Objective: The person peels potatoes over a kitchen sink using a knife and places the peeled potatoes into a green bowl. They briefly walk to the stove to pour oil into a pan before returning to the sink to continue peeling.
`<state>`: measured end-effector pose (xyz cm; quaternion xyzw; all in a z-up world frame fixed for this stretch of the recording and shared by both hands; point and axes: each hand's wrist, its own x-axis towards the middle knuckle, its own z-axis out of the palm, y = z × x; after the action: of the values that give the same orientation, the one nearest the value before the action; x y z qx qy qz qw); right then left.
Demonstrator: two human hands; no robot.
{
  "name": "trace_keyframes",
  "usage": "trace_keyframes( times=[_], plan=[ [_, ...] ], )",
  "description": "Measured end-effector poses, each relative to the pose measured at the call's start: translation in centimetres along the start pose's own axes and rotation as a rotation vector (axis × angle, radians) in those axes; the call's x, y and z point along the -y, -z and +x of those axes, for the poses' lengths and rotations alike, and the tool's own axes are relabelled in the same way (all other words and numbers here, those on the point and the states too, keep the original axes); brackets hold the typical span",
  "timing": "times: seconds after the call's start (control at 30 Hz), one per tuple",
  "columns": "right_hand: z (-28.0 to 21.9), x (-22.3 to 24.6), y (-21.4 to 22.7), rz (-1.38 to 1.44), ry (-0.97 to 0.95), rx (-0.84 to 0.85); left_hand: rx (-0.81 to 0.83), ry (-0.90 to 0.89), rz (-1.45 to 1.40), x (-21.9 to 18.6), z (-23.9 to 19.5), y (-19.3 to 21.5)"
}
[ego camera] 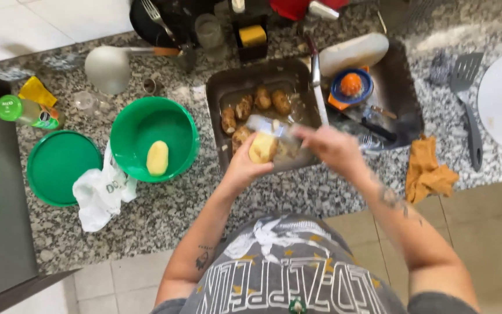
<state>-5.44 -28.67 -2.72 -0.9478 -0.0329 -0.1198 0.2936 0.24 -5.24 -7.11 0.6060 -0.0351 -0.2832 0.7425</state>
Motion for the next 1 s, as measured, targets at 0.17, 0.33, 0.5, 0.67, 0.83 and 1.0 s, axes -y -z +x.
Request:
trace_keyframes(
  times=[0.17, 0.33, 0.5, 0.67, 0.83, 1.0],
  plan=[
    [0.7, -0.3, 0.8, 0.053, -0.087, -0.115, 0.169, -0.024, -0.250, -1.7, -0.2, -0.4],
    [-1.9, 2.5, -0.8, 0.190, -0.040, -0.101, 0.130, 0.235, -0.609, 1.2, 2.2, 0.2],
    [-2.5, 4.2, -1.4, -0.094, 0.148, -0.098, -0.008, 0.237, -0.569, 1.2, 2.7, 0.1],
    [-0.6, -0.8, -1.7, -0.311, 0.069, -0.212, 0.017, 0.272, -0.530, 0.9, 2.8, 0.0],
    [-0.1, 1.3, -1.8, -0.168, 0.157, -0.108, -0.087, 0.263, -0.482, 0.4, 2.5, 0.1],
    [0.8, 0.8, -1.7, -0.129, 0.215, -0.157, -0.150, 0.204, -0.417, -0.8, 2.2, -0.8]
  ],
)
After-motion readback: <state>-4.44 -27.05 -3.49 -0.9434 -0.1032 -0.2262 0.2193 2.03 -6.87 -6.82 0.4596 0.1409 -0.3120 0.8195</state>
